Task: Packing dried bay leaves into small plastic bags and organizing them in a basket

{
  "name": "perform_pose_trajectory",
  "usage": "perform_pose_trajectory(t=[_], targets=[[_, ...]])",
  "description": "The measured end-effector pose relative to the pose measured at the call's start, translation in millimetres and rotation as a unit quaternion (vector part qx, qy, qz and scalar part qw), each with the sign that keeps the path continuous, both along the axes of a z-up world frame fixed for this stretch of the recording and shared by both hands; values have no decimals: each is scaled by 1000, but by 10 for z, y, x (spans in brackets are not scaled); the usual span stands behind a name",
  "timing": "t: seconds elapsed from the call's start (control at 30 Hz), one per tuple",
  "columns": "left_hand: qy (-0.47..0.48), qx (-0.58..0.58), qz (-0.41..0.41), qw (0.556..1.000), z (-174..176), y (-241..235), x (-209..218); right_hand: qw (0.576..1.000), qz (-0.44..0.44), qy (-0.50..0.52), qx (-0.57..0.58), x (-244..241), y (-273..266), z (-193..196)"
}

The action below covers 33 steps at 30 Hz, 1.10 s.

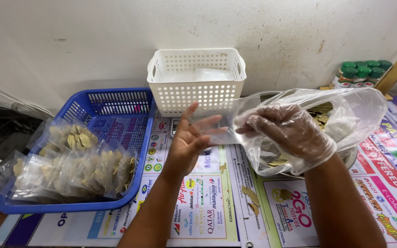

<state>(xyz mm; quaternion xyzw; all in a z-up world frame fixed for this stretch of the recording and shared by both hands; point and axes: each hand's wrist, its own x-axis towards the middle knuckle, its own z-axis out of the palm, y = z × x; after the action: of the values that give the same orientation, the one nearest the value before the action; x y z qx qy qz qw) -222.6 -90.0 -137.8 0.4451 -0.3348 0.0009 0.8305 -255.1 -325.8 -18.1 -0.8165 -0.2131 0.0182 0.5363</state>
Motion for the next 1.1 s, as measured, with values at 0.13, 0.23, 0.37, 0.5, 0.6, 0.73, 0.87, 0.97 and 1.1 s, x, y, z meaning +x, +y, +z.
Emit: perform_pose_trajectory(t=[0.13, 0.23, 0.37, 0.5, 0.6, 0.73, 0.87, 0.97, 1.1], targets=[[-3, 24, -20, 999, -112, -67, 63, 996, 81, 24, 36, 258, -48, -225], [20, 28, -37, 999, -146, -111, 52, 974, 199, 104, 25, 399, -130, -280], [-15, 89, 83, 992, -5, -145, -74, 965, 106, 239, 20, 156, 73, 3], [-301, 305, 440, 789, -21, -189, -81, 969, 132, 209, 14, 167, 18, -101], [-339, 343, 491, 726, -157, -312, -112, 962, 197, 182, -49, 245, 56, -210], [-348, 351, 517, 699, -205, -295, -34, 970, 192, 145, -38, 149, 53, -192], [-282, 374, 567, 678, -84, -20, 14, 993, 88, 58, 54, -217, 43, 190], [-183, 284, 546, 767, 169, 195, -75, 990, -33, -64, 124, -440, -115, 367], [-78, 112, 484, 865, 300, 313, -64, 963, -72, -253, 55, -276, -855, 209]])
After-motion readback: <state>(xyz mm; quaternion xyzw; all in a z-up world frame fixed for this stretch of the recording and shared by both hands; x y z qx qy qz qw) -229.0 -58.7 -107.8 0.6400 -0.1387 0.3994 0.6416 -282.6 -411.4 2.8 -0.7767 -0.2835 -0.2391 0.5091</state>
